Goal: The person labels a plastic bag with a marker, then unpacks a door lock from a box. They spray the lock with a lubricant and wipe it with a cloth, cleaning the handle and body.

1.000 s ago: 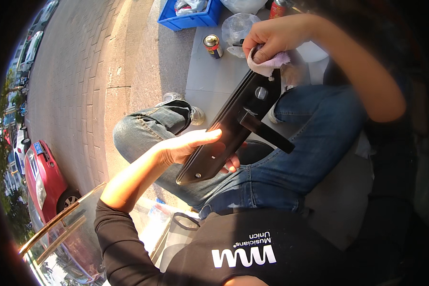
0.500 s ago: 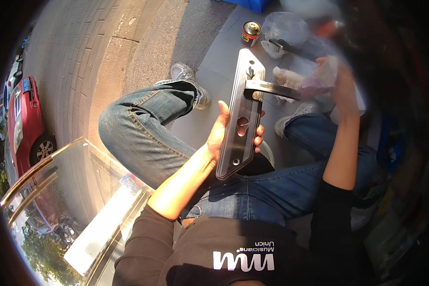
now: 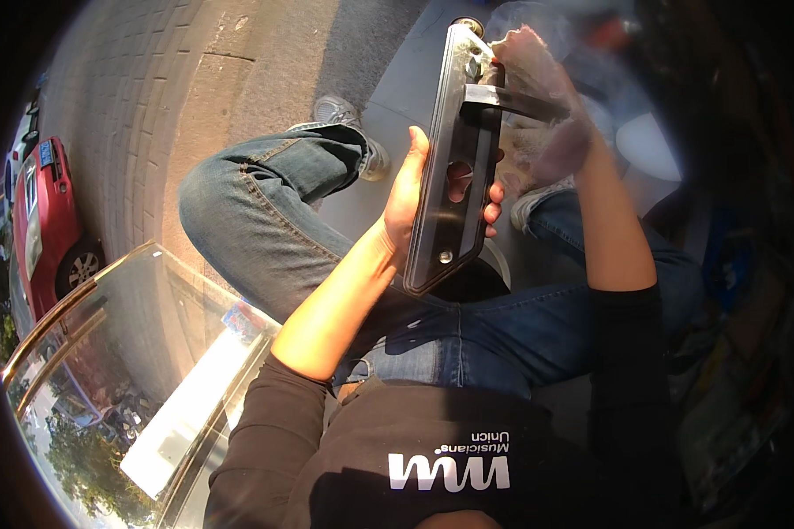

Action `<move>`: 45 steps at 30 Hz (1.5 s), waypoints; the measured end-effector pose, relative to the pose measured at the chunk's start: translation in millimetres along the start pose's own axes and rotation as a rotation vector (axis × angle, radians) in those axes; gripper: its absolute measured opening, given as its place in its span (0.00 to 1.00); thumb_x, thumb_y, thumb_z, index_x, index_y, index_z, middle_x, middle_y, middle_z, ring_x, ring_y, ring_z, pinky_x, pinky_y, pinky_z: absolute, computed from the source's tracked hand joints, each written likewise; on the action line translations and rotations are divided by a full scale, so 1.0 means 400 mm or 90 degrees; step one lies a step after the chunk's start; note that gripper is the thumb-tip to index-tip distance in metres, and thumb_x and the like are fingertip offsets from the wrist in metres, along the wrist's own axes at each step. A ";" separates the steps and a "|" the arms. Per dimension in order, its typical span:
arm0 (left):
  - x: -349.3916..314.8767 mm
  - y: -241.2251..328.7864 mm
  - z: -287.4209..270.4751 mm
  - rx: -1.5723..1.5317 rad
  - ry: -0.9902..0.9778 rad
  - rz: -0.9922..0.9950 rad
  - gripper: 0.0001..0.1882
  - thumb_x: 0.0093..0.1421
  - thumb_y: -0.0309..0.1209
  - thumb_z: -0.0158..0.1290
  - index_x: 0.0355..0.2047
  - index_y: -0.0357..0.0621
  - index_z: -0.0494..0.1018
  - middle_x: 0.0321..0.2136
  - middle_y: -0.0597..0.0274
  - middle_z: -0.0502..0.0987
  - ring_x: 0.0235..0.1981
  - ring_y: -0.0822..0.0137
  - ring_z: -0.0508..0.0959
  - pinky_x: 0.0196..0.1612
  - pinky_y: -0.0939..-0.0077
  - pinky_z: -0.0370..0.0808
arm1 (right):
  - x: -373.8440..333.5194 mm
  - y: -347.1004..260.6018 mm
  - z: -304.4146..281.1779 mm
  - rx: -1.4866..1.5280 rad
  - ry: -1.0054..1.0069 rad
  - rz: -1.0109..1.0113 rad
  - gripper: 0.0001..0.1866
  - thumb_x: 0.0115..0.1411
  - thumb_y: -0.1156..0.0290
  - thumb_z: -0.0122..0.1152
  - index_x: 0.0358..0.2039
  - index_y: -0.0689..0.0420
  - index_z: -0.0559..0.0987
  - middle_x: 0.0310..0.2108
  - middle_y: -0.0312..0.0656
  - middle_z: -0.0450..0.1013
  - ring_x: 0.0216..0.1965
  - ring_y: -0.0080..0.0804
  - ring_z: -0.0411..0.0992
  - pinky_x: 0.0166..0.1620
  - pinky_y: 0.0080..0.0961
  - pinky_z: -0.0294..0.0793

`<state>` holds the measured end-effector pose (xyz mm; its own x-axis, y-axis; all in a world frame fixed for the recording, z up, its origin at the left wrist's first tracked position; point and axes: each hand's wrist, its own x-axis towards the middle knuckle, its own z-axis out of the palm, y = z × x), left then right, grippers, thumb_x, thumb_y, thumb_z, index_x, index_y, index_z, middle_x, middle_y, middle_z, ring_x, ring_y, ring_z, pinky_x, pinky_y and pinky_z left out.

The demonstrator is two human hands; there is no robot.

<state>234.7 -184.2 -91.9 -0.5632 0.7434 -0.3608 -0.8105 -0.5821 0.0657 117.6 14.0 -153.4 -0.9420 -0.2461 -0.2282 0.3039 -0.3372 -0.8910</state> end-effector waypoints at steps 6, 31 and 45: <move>-0.016 -0.016 0.019 -0.004 -0.034 0.023 0.46 0.55 0.68 0.27 0.57 0.39 0.53 0.32 0.57 0.66 0.30 0.66 0.70 0.34 0.70 0.74 | -0.080 -0.029 -0.205 0.233 0.086 -0.115 0.14 0.61 0.63 0.52 0.45 0.55 0.69 0.39 0.36 0.70 0.38 0.25 0.71 0.40 0.26 0.73; -0.020 -0.034 0.084 0.166 -0.026 0.153 0.43 0.57 0.66 0.21 0.49 0.40 0.64 0.43 0.54 0.71 0.43 0.63 0.73 0.47 0.68 0.71 | -0.395 -0.085 0.318 -0.558 0.311 -0.455 0.12 0.52 0.73 0.61 0.37 0.62 0.74 0.35 0.46 0.74 0.38 0.41 0.74 0.40 0.30 0.72; -0.025 -0.089 0.060 0.132 0.119 0.157 0.38 0.59 0.62 0.27 0.52 0.43 0.62 0.41 0.59 0.71 0.42 0.67 0.72 0.45 0.73 0.70 | -0.380 0.001 0.237 -0.038 0.224 -0.004 0.08 0.57 0.74 0.56 0.36 0.63 0.70 0.30 0.35 0.70 0.31 0.18 0.69 0.37 0.16 0.71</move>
<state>265.3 -163.2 -68.3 -0.7216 0.5051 -0.4735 -0.6808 -0.6422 0.3524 274.2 -34.7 -81.8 -0.9386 0.0870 -0.3339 0.2983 -0.2816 -0.9120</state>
